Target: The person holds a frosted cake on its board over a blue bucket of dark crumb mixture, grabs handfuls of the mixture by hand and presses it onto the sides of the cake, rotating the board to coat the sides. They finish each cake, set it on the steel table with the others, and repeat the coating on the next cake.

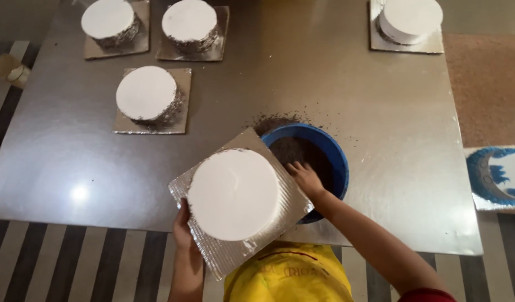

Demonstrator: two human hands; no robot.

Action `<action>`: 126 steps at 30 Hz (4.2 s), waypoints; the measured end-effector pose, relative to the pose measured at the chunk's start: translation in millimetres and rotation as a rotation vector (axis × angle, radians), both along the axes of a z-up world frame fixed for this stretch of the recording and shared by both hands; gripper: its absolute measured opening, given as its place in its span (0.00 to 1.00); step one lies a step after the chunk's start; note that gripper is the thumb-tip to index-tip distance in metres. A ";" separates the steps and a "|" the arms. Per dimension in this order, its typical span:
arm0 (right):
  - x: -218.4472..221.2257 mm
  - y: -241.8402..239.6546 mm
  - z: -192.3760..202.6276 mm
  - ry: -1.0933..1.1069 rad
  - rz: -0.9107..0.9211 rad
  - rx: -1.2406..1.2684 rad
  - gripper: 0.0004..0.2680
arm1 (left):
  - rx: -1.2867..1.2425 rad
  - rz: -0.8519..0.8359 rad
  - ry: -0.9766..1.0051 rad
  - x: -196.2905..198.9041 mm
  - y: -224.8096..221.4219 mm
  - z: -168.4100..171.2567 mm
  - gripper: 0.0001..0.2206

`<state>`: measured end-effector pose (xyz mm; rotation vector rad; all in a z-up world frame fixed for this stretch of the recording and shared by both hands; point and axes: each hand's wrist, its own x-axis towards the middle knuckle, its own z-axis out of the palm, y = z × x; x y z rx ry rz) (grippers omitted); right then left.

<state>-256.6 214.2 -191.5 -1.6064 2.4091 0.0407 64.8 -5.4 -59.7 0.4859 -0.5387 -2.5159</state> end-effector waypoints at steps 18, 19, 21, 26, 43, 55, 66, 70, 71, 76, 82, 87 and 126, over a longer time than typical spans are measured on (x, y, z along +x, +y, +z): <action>9.1 23.8 140.9 -1.617 -1.016 -0.575 0.11 | -0.362 -0.028 -0.602 -46.3 -59.9 -2.6 0.24; 11.5 20.6 172.2 -1.967 -1.223 -0.742 0.11 | -0.451 -0.035 -0.737 -47.8 -59.7 2.3 0.25; 13.8 14.7 196.6 -2.095 -1.160 -0.860 0.12 | -0.369 -0.075 -0.625 -50.4 -65.6 -6.2 0.25; 39.3 -11.3 246.6 -1.902 -1.045 -1.053 0.15 | -0.220 -0.146 -0.502 -66.9 -50.7 15.1 0.24; -19.5 5.2 194.3 -0.605 -0.760 -0.512 0.14 | -0.171 -0.053 -0.478 -95.8 -7.1 54.6 0.26; -7.2 16.8 164.4 -0.591 -0.341 -0.180 0.21 | -0.429 -0.098 -0.239 -102.8 -30.8 78.0 0.24; 15.7 6.2 115.1 -1.816 -0.770 -0.871 0.14 | -0.444 0.239 -0.099 -78.8 53.8 56.0 0.30; 17.9 -30.3 179.0 -2.089 -1.137 -1.057 0.18 | 0.086 -0.068 0.492 -19.4 94.7 -63.8 0.21; 11.7 -26.5 182.9 -2.096 -1.124 -1.033 0.18 | 0.079 -0.048 0.494 -33.4 93.9 -8.4 0.21; -20.3 -15.3 178.2 -1.344 -0.620 -0.560 0.17 | 0.086 -0.340 0.482 -24.1 64.9 82.4 0.32; 4.7 -47.9 209.2 -0.606 -0.914 -0.207 0.19 | 0.133 -0.217 0.078 -18.6 26.2 -1.3 0.24; -4.7 9.4 -42.6 -0.023 -0.352 -0.240 0.25 | 0.168 -0.094 0.076 -6.1 22.1 -10.5 0.23; 57.6 -10.5 200.8 -1.258 -0.966 -1.054 0.25 | -0.179 0.012 -0.010 -71.1 51.2 42.8 0.26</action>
